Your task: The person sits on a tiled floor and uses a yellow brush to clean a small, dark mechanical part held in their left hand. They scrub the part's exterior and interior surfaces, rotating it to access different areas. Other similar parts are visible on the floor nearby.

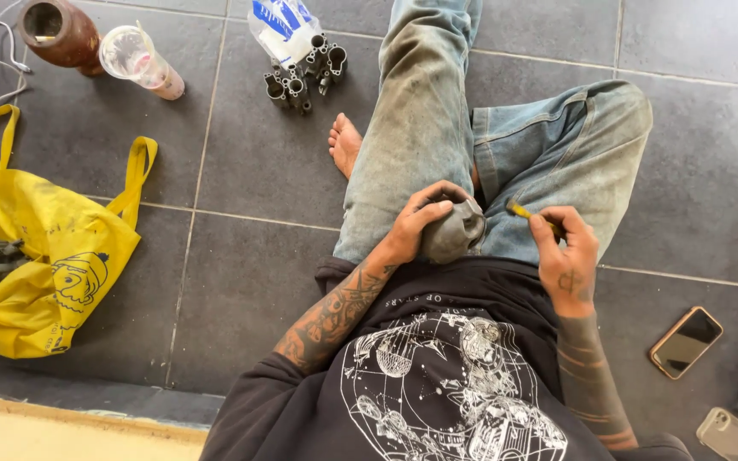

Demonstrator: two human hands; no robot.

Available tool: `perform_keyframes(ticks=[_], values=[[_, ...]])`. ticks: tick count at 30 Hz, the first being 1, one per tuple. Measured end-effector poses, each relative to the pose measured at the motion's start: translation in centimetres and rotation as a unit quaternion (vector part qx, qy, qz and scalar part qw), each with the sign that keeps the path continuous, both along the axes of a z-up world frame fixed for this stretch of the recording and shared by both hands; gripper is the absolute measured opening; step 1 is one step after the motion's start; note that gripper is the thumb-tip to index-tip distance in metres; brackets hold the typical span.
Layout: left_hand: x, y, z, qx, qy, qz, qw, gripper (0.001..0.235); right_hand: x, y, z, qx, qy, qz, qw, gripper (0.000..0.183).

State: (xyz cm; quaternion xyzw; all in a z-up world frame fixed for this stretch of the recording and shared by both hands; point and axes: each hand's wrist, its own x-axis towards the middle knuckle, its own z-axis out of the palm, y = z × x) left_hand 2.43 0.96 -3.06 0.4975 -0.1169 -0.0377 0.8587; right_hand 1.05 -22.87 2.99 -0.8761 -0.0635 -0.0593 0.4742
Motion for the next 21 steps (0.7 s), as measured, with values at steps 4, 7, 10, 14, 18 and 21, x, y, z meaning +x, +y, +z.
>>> perform_keyframes(ticks=[4,7,10,14,18,21], values=[[0.4,0.1,1.4,-0.008,-0.018,-0.026,0.999,0.039,-1.1,1.9,1.9,-0.008,-0.053,0.033,0.998,0.005],[0.3,0.1,1.9,-0.001,0.003,-0.019,1.000,0.041,0.4,2.5,1.0,-0.014,-0.100,0.058,0.993,0.012],[0.5,0.3,0.5,-0.031,0.044,-0.008,0.999,0.043,1.7,1.9,0.7,-0.085,-0.158,0.020,0.984,0.012],[0.5,0.2,-0.8,-0.057,0.059,-0.001,0.997,0.045,0.7,3.2,3.7,-0.046,-0.111,0.058,0.991,0.009],[0.7,-0.3,-1.7,-0.074,0.048,0.013,0.996,0.043,0.6,3.9,2.9,-0.059,-0.080,0.065,0.993,0.011],[0.4,-0.2,-1.4,-0.081,0.049,0.035,0.995,0.040,0.2,4.3,2.8,0.010,-0.090,0.047,0.995,0.015]])
